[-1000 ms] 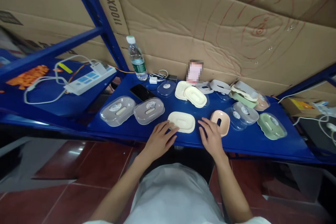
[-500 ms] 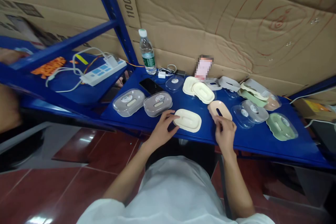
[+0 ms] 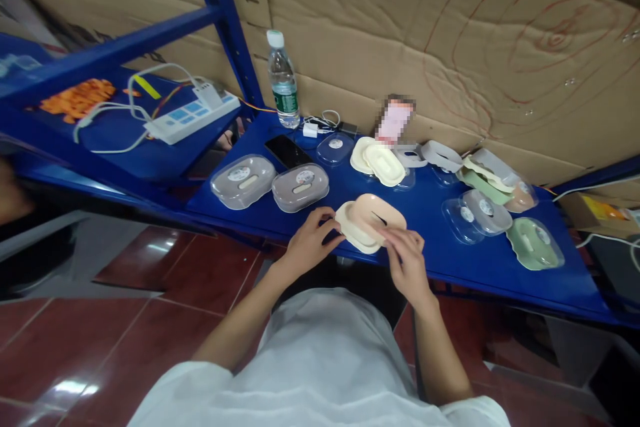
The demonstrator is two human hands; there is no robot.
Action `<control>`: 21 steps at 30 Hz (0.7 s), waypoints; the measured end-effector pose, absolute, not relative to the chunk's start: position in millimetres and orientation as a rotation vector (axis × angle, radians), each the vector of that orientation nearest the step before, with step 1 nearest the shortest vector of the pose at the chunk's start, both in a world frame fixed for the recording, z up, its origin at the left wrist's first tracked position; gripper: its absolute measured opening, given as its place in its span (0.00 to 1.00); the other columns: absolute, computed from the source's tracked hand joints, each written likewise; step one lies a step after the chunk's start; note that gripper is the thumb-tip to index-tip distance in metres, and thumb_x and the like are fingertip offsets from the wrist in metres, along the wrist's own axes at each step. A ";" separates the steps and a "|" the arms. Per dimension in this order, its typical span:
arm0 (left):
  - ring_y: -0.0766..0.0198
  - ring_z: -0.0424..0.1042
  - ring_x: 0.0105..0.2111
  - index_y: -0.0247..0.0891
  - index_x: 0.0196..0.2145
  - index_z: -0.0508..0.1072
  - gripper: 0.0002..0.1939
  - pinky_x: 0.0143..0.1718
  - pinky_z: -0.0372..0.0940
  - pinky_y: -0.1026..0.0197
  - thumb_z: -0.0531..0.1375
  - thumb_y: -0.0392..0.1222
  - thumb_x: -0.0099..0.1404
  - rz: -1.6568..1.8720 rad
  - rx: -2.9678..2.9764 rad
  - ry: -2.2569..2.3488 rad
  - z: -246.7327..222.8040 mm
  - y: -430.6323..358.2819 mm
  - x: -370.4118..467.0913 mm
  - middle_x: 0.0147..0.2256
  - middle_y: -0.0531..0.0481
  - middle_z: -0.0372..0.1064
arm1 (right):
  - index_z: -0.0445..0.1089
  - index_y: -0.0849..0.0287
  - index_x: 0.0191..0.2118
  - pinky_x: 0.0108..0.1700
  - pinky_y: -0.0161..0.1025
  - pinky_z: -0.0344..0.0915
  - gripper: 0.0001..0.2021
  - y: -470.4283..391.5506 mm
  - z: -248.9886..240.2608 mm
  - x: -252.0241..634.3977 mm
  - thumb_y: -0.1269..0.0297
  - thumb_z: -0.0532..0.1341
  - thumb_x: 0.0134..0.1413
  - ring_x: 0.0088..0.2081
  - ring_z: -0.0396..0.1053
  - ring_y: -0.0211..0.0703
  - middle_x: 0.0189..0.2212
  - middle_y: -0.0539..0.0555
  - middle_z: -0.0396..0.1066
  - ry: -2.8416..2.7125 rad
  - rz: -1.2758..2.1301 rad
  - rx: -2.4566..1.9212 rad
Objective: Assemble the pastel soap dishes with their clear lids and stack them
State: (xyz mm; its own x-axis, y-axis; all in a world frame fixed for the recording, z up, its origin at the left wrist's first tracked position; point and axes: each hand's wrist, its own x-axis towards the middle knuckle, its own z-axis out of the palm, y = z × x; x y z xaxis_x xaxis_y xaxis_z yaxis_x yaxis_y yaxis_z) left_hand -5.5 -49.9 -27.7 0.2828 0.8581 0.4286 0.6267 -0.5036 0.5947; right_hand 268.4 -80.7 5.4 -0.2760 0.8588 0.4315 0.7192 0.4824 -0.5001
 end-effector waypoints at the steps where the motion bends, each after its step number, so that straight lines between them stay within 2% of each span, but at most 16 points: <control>1: 0.52 0.75 0.56 0.43 0.49 0.77 0.09 0.55 0.77 0.49 0.67 0.44 0.72 1.052 2.226 1.400 -27.3 -51.0 -4.5 0.57 0.42 0.67 | 0.71 0.43 0.65 0.64 0.55 0.58 0.22 -82.9 7.3 265.4 0.68 0.51 0.75 0.59 0.74 0.50 0.57 0.53 0.78 -2.161 0.302 -1.246; 4: 0.46 0.69 0.65 0.45 0.59 0.73 0.21 0.58 0.76 0.46 0.69 0.44 0.70 1.058 2.188 1.471 -25.4 -52.4 -2.8 0.66 0.39 0.60 | 0.64 0.42 0.71 0.66 0.55 0.57 0.25 -83.8 12.1 251.3 0.69 0.50 0.76 0.63 0.70 0.49 0.61 0.54 0.75 -2.296 0.316 -1.199; 7: 0.45 0.62 0.71 0.48 0.67 0.66 0.26 0.65 0.71 0.43 0.65 0.43 0.74 1.020 2.267 1.392 -23.7 -51.3 -3.6 0.72 0.38 0.53 | 0.63 0.48 0.72 0.66 0.57 0.57 0.23 -79.3 11.3 232.0 0.61 0.55 0.76 0.64 0.68 0.55 0.62 0.59 0.73 -2.323 0.230 -1.273; 9: 0.45 0.61 0.71 0.47 0.66 0.68 0.23 0.67 0.68 0.42 0.62 0.42 0.76 0.985 2.333 1.340 -24.2 -50.1 -5.2 0.71 0.38 0.55 | 0.66 0.50 0.70 0.64 0.57 0.59 0.21 -77.9 5.0 218.7 0.59 0.56 0.76 0.62 0.69 0.57 0.58 0.62 0.74 -2.295 0.153 -1.354; 11: 0.45 0.62 0.70 0.46 0.63 0.71 0.21 0.67 0.68 0.42 0.63 0.43 0.75 0.974 2.354 1.331 -26.4 -49.4 -7.1 0.69 0.38 0.57 | 0.70 0.51 0.66 0.59 0.56 0.63 0.19 -80.2 -5.7 208.4 0.62 0.55 0.76 0.59 0.70 0.57 0.55 0.62 0.76 -2.210 0.090 -1.424; 14: 0.45 0.65 0.67 0.45 0.60 0.73 0.18 0.66 0.69 0.42 0.64 0.45 0.74 0.982 2.339 1.351 -30.6 -49.5 -8.6 0.66 0.38 0.59 | 0.73 0.51 0.62 0.56 0.52 0.66 0.18 -86.8 -20.0 205.5 0.65 0.54 0.75 0.59 0.71 0.56 0.55 0.62 0.76 -2.143 0.097 -1.412; 17: 0.45 0.66 0.65 0.44 0.57 0.76 0.15 0.65 0.69 0.41 0.64 0.46 0.74 0.997 2.362 1.383 -32.0 -50.4 -7.0 0.63 0.38 0.62 | 0.75 0.51 0.60 0.57 0.51 0.66 0.17 -79.1 -16.8 219.3 0.64 0.54 0.76 0.59 0.72 0.54 0.55 0.59 0.77 -2.195 0.139 -1.332; 21: 0.44 0.63 0.68 0.42 0.52 0.77 0.10 0.68 0.65 0.39 0.63 0.43 0.75 1.088 2.428 1.391 -28.2 -51.1 -4.0 0.64 0.36 0.61 | 0.75 0.50 0.61 0.65 0.52 0.62 0.17 -21.8 16.0 250.0 0.56 0.54 0.77 0.64 0.69 0.52 0.61 0.58 0.75 -2.300 0.126 -1.219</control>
